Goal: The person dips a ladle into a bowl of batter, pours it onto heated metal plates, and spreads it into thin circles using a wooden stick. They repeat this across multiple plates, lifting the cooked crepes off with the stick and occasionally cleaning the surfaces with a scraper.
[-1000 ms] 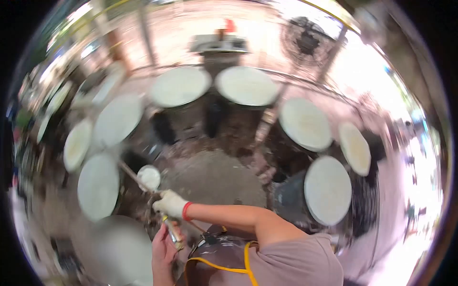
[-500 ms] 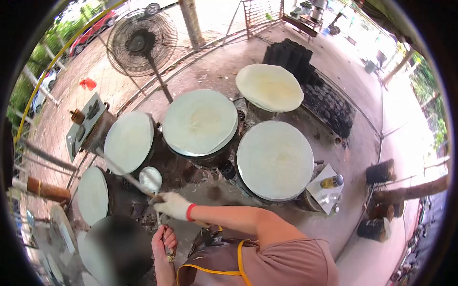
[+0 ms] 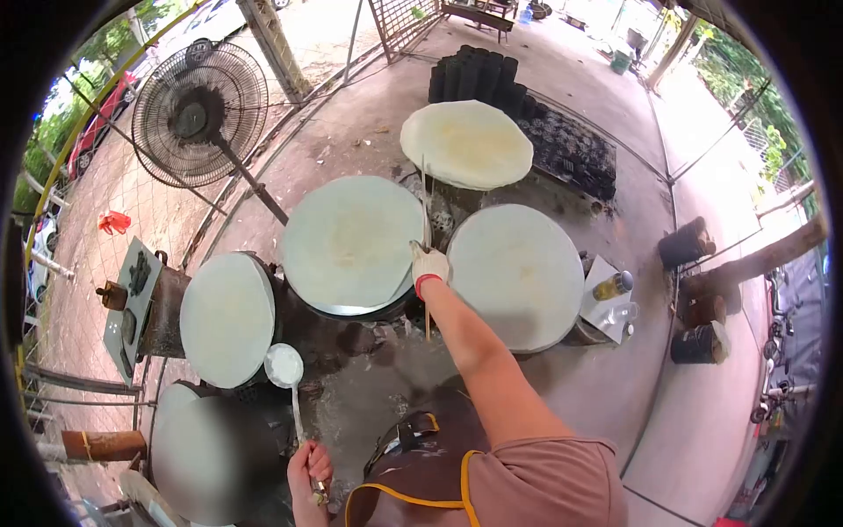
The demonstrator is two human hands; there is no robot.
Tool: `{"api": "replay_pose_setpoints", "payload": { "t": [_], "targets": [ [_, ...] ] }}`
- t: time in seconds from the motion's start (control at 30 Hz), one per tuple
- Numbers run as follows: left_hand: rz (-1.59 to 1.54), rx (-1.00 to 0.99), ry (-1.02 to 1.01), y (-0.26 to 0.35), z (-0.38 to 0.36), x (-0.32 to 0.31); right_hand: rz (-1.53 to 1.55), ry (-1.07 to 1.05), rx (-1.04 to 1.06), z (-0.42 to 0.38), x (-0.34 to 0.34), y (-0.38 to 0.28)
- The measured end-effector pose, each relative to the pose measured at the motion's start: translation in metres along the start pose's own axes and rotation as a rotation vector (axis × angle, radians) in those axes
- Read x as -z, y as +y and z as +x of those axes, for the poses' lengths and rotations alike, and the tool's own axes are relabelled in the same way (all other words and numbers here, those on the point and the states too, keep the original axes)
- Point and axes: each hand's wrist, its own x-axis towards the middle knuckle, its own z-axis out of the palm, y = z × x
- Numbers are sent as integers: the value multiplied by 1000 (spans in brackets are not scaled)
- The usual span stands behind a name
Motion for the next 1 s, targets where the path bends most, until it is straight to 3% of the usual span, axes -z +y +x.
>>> {"api": "replay_pose_setpoints", "payload": {
  "t": [0.1,0.2,0.27,0.33,0.37,0.5,0.6,0.7,1.0],
  "targets": [
    [71,-19,43,27,-6,10,123,-16,-113,-1,-33,18],
    [101,-31,38,46,-8,12,73,168,-105,-66,-14,17],
    [103,-27,-10,54,-9,19,162,197,-248,-85,-37,50],
    [91,-11,-15,62,-10,25,796,33,-390,-130,-26,22],
    [85,-8,-19,66,-9,26,894,-43,-287,-112,-54,66],
    [113,-8,27,74,-9,23,1213,-159,-552,-96,-63,73],
    [142,3,26,76,-7,21,1082,-249,-661,-95,-50,66],
    [154,14,44,76,-5,17,972,-184,-350,-83,-71,96],
    [126,6,20,71,-8,20,941,-199,-380,-79,-68,94]
  ]
}}
